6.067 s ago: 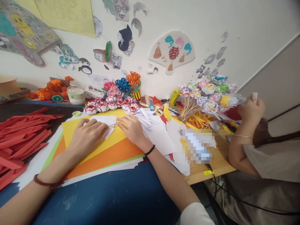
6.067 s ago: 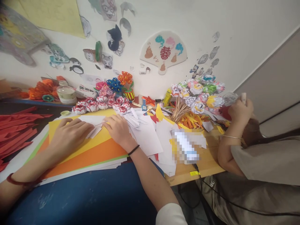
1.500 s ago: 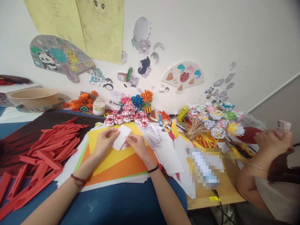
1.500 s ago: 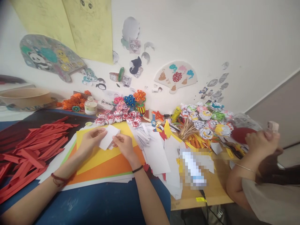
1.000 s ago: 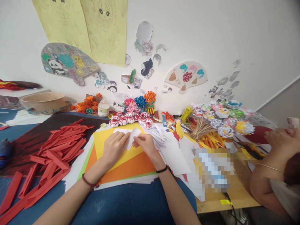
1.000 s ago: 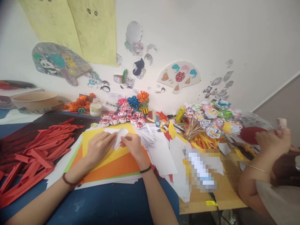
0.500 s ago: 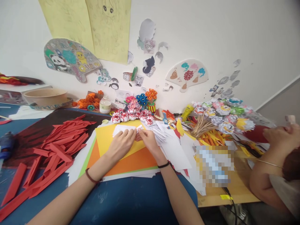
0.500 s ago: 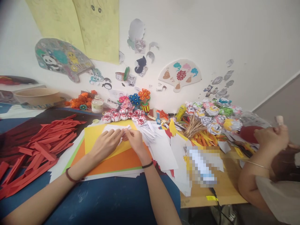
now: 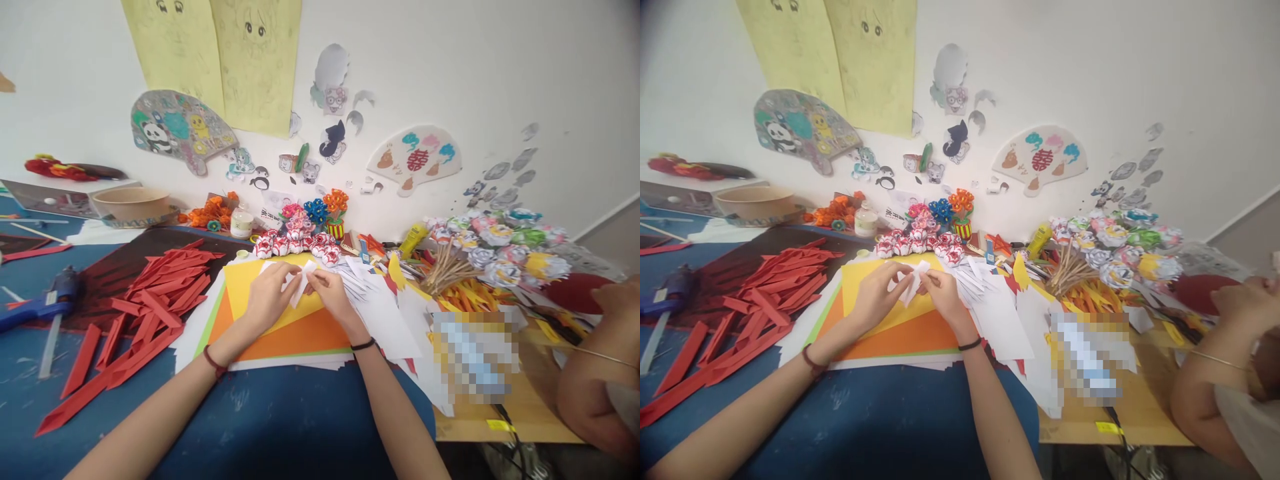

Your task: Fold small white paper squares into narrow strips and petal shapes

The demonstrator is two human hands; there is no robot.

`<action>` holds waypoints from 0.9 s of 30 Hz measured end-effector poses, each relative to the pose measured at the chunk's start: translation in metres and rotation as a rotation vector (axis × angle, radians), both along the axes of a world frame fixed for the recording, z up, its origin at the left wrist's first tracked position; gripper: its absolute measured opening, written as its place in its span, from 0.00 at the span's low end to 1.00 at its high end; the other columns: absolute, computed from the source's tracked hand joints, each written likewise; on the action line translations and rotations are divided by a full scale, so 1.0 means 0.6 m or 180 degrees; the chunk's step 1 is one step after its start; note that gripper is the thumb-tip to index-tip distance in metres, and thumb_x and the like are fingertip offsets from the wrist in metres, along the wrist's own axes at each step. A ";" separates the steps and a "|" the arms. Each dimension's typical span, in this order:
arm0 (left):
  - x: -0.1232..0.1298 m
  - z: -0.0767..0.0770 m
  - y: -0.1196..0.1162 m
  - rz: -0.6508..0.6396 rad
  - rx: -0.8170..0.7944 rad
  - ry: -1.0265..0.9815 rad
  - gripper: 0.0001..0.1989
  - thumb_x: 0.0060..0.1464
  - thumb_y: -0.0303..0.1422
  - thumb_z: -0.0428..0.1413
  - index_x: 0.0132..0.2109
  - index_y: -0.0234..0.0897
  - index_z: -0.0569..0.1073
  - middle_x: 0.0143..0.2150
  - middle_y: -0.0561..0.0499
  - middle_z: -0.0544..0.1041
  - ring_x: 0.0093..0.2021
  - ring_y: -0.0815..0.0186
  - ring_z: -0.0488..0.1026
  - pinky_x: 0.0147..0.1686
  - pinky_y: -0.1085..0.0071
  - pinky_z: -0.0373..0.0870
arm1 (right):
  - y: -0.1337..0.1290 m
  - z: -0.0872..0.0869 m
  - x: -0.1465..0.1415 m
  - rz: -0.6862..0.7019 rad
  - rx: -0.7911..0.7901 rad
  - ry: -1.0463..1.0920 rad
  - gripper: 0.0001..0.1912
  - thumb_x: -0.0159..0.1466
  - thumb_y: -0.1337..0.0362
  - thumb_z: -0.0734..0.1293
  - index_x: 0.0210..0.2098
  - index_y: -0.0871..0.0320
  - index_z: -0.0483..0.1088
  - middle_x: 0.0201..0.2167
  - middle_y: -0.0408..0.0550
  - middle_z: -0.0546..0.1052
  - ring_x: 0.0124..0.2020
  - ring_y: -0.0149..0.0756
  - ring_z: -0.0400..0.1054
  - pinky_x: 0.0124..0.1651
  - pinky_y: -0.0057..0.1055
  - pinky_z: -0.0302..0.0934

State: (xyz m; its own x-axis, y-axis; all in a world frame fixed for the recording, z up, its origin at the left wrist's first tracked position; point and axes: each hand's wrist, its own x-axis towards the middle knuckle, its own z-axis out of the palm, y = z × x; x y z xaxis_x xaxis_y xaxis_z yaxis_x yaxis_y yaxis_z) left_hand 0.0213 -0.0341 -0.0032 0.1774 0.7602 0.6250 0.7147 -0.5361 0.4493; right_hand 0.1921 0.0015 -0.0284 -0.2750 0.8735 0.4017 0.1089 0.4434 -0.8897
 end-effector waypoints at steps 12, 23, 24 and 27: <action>-0.007 0.007 0.005 -0.0186 -0.0672 -0.1119 0.12 0.57 0.39 0.54 0.35 0.35 0.77 0.33 0.49 0.79 0.30 0.67 0.70 0.32 0.71 0.63 | -0.028 0.016 -0.018 0.0089 0.0172 -0.0338 0.20 0.64 0.50 0.63 0.27 0.59 0.73 0.24 0.47 0.75 0.28 0.36 0.72 0.33 0.29 0.65; -0.004 0.023 -0.007 -0.0223 -0.0752 -0.1393 0.13 0.56 0.41 0.55 0.33 0.35 0.76 0.29 0.51 0.76 0.28 0.68 0.67 0.28 0.73 0.62 | -0.041 0.038 -0.022 -0.0117 0.0066 0.0141 0.13 0.61 0.55 0.68 0.33 0.59 0.74 0.27 0.48 0.76 0.26 0.38 0.74 0.31 0.31 0.69; -0.004 0.024 -0.008 -0.0229 -0.0788 -0.1403 0.13 0.56 0.41 0.56 0.32 0.36 0.76 0.28 0.52 0.75 0.27 0.69 0.66 0.28 0.73 0.62 | -0.042 0.041 -0.022 -0.0093 0.0070 0.0139 0.13 0.61 0.55 0.68 0.32 0.59 0.74 0.26 0.47 0.76 0.25 0.38 0.74 0.31 0.31 0.69; -0.004 0.028 -0.007 -0.0234 -0.0895 -0.1435 0.14 0.56 0.41 0.56 0.29 0.36 0.74 0.25 0.54 0.73 0.26 0.69 0.65 0.27 0.74 0.61 | -0.042 0.047 -0.019 -0.0029 0.0073 0.0159 0.12 0.62 0.56 0.67 0.31 0.59 0.74 0.25 0.47 0.75 0.25 0.37 0.74 0.30 0.31 0.69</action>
